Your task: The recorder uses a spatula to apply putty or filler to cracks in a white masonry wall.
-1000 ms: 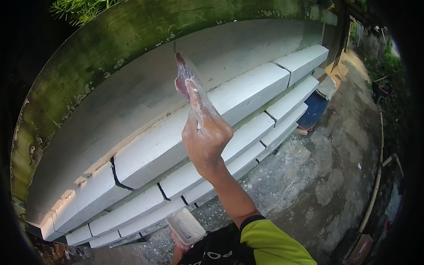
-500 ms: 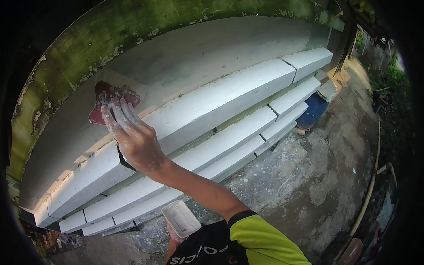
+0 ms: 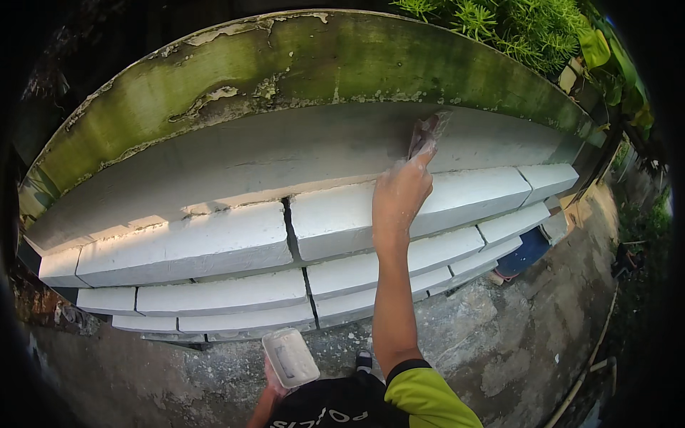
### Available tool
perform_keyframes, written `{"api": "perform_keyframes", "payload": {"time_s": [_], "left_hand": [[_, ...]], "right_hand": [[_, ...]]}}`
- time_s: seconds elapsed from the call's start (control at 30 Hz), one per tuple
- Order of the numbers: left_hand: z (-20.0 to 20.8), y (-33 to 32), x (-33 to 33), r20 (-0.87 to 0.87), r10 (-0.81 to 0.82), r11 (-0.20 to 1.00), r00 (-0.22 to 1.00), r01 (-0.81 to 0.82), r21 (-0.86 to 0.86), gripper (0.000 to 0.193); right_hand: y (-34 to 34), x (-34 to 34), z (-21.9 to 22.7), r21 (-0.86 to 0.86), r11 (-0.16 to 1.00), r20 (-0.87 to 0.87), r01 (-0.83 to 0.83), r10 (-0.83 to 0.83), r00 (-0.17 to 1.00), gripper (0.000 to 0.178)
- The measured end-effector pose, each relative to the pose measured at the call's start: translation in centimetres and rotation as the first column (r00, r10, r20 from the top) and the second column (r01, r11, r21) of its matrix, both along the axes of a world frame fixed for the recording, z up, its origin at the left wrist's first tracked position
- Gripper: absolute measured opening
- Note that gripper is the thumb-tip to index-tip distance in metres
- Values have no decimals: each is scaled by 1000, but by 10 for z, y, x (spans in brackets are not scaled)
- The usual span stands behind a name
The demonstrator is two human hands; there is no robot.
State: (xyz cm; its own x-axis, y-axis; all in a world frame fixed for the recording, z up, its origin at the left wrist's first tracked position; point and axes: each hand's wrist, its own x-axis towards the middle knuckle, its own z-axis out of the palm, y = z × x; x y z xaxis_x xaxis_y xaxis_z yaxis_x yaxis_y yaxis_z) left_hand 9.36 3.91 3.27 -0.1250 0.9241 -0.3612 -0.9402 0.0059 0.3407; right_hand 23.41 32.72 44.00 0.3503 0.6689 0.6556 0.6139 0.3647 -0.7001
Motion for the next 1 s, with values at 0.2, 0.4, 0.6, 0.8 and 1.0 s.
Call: {"api": "perform_keyframes", "payload": {"time_s": [0.2,0.4,0.6,0.8,1.0], "left_hand": [[17,3,-3,-5,-13,1000,1000,13,9,81],[0,-18,-23,1,23,1000,1000,-23,11,81],[-17,-42,-42,-30,34,998,999,-32,59,79],[18,-20,-49,37,38,998,999,-40,42,85],[66,17,-52,23,-60,983,998,55,173,86]], "right_hand": [[-74,-114,-32,136,866,334,-481,417,845,62],[-90,-77,-39,360,821,168,-443,411,896,53],[-16,3,-12,378,916,-48,135,-127,991,45],[-50,-64,-27,14,997,266,-70,64,962,48],[-189,-36,-67,157,823,-203,-546,568,798,34]]}}
